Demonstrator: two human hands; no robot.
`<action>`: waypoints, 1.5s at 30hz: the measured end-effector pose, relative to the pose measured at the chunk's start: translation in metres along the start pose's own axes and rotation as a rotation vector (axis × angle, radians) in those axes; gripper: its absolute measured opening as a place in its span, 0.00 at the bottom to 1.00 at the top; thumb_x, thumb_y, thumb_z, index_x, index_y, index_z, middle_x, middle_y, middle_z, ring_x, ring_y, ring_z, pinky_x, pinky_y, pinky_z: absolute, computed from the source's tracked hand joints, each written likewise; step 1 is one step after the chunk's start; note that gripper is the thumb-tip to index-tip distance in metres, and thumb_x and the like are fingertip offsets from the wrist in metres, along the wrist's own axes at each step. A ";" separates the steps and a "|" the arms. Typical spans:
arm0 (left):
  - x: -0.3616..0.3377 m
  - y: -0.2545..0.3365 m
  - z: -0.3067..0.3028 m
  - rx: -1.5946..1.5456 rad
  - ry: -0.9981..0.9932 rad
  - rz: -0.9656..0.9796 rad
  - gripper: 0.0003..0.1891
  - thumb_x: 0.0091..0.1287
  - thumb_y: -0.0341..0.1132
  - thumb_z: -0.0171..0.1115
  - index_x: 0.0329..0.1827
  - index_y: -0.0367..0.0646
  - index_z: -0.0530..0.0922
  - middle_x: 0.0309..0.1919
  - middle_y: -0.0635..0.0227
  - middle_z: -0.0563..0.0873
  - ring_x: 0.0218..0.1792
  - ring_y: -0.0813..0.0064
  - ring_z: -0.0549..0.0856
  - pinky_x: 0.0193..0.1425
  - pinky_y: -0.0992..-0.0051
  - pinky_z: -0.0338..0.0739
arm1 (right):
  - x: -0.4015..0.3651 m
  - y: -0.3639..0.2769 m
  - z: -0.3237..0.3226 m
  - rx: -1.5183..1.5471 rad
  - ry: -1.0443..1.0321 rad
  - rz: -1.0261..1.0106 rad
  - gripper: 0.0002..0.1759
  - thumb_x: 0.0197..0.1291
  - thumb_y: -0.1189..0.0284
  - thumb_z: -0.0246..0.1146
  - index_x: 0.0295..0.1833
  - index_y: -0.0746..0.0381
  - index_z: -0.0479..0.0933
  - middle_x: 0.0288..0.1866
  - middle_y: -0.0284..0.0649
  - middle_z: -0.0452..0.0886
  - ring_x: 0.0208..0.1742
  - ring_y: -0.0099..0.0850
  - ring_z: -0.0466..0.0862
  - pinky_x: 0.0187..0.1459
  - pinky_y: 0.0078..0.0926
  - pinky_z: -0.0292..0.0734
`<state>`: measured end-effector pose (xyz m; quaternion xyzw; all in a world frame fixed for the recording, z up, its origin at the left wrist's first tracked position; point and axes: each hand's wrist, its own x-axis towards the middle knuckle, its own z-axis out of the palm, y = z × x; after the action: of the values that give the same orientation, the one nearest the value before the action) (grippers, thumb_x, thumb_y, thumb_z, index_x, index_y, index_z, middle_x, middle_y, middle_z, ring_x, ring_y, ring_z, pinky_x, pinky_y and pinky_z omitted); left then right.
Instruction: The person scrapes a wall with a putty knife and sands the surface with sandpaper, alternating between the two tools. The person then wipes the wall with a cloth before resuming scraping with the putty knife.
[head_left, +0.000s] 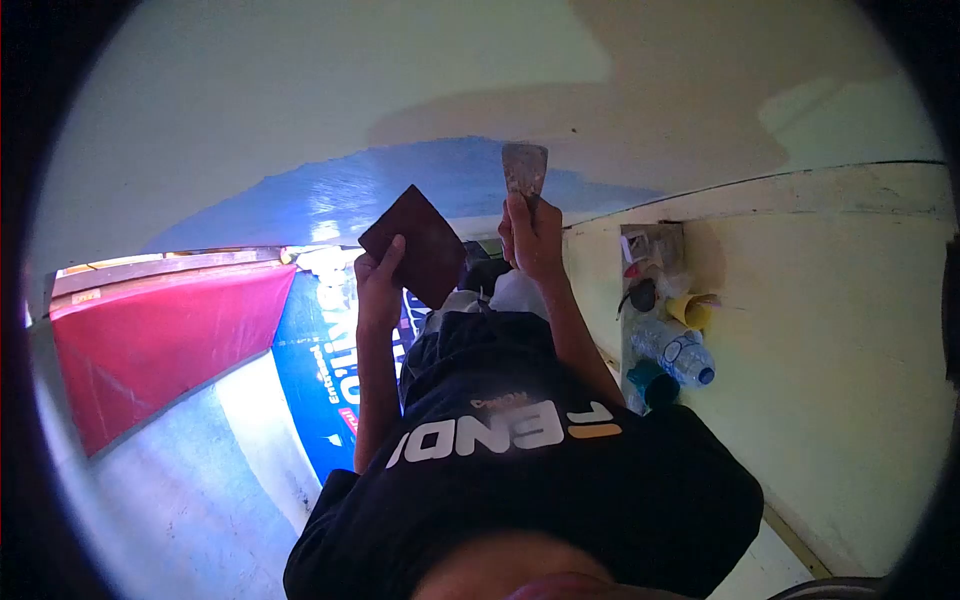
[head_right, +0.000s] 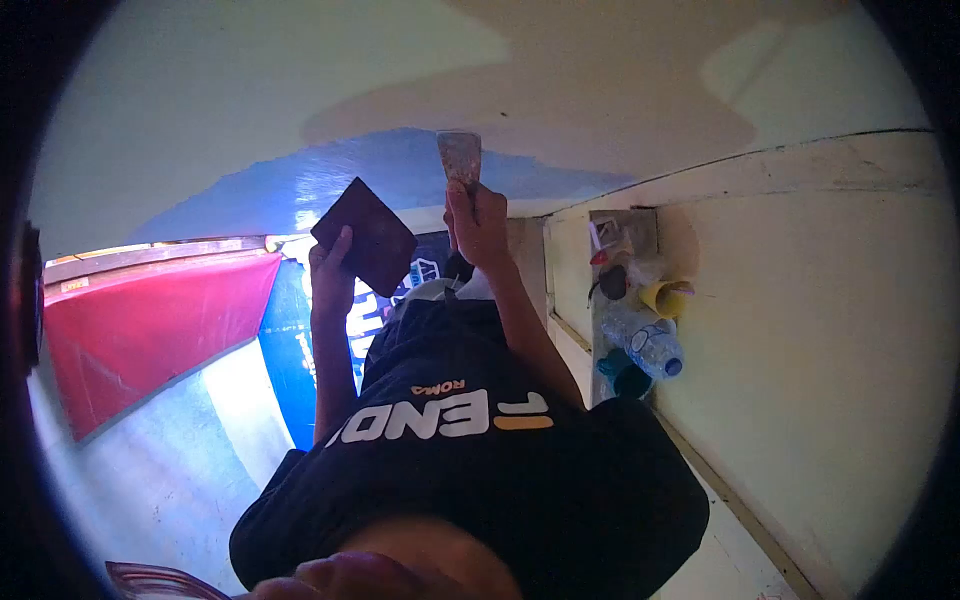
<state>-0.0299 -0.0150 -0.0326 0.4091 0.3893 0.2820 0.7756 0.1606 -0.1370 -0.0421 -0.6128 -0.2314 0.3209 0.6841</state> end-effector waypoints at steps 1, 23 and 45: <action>0.002 0.003 0.001 0.021 -0.001 -0.016 0.14 0.68 0.34 0.64 0.51 0.33 0.80 0.45 0.61 0.86 0.46 0.73 0.85 0.55 0.70 0.77 | 0.001 0.008 -0.002 0.026 0.019 0.007 0.22 0.73 0.61 0.53 0.26 0.63 0.69 0.13 0.31 0.68 0.09 0.18 0.68 0.12 0.20 0.63; 0.002 -0.007 -0.004 -0.047 0.037 0.048 0.17 0.68 0.35 0.65 0.53 0.32 0.79 0.46 0.59 0.85 0.48 0.70 0.84 0.55 0.69 0.76 | 0.008 0.011 -0.010 -0.047 -0.002 -0.035 0.23 0.74 0.57 0.51 0.26 0.60 0.67 0.12 0.31 0.66 0.10 0.19 0.67 0.12 0.20 0.63; 0.012 -0.007 0.000 -0.017 0.030 0.037 0.15 0.69 0.35 0.63 0.52 0.32 0.79 0.46 0.61 0.86 0.47 0.73 0.84 0.55 0.70 0.76 | 0.012 -0.002 -0.009 -0.020 0.001 -0.022 0.24 0.73 0.60 0.53 0.25 0.63 0.70 0.12 0.31 0.69 0.10 0.18 0.69 0.12 0.20 0.63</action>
<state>-0.0226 -0.0097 -0.0429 0.4055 0.3908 0.3054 0.7679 0.1756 -0.1344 -0.0426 -0.6171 -0.2409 0.3108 0.6816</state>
